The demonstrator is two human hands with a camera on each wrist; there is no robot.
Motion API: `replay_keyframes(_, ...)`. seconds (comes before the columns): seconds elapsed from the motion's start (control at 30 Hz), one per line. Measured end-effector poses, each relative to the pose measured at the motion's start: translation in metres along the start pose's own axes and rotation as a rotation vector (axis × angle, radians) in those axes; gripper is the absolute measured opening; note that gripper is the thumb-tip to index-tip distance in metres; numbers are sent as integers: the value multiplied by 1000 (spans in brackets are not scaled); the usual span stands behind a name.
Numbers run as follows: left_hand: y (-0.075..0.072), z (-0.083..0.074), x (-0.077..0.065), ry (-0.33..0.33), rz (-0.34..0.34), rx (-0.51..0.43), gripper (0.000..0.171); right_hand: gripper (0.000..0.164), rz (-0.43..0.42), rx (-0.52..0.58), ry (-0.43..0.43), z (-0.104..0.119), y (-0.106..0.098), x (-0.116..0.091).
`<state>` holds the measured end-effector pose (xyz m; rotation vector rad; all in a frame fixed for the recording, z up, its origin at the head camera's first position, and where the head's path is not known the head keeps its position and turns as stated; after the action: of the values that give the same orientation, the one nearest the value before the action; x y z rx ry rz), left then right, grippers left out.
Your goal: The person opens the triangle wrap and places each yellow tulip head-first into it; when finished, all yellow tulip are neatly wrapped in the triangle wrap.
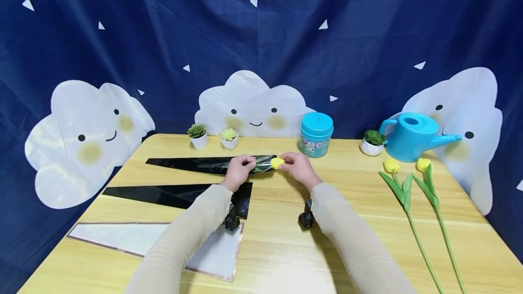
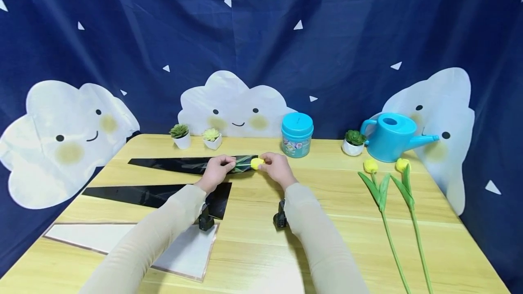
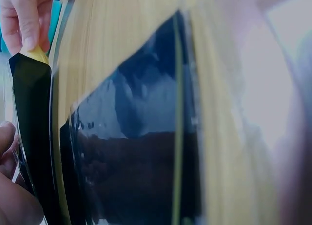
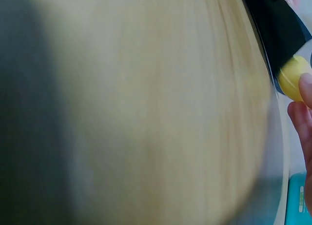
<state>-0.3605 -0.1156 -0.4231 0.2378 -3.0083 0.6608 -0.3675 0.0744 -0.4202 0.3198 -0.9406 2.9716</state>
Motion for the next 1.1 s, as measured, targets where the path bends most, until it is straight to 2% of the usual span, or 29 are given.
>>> replay_keyframes(0.2, 2, -3, -2, -5, 9, -15, 14, 29, -73, 61, 52, -3, 7, 0)
replay_keyframes(0.33, 3, -7, -4, 22, 1, -22, 12, 26, -108, 126, 74, -2, 15, -1)
replay_keyframes(0.6, 8, -13, -8, 60, -24, -21, 11, 21, -102, 229, 111, 1, 27, 0)
replay_keyframes(0.77, 10, -13, -9, 24, -34, -44, 13, 23, -85, 276, 125, 0, 28, 1)
replay_keyframes(0.93, 10, -8, -7, 1, -35, -69, 13, 23, -74, 266, 140, -1, 27, 2)
replay_keyframes(1.1, 4, 0, -1, -18, -60, -64, 12, 26, -73, 243, 133, -3, 17, 5)
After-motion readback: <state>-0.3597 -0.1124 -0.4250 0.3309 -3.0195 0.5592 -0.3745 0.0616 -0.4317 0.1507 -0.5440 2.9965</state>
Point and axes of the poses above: each hand's wrist, its own x-axis towards the middle knuckle, its own y-axis out of the palm, z = x × y, the point moved 7 cm from there along x, towards the middle knuckle, and after that the axes turned 9 degrees about -z, right-handed, at the moved point
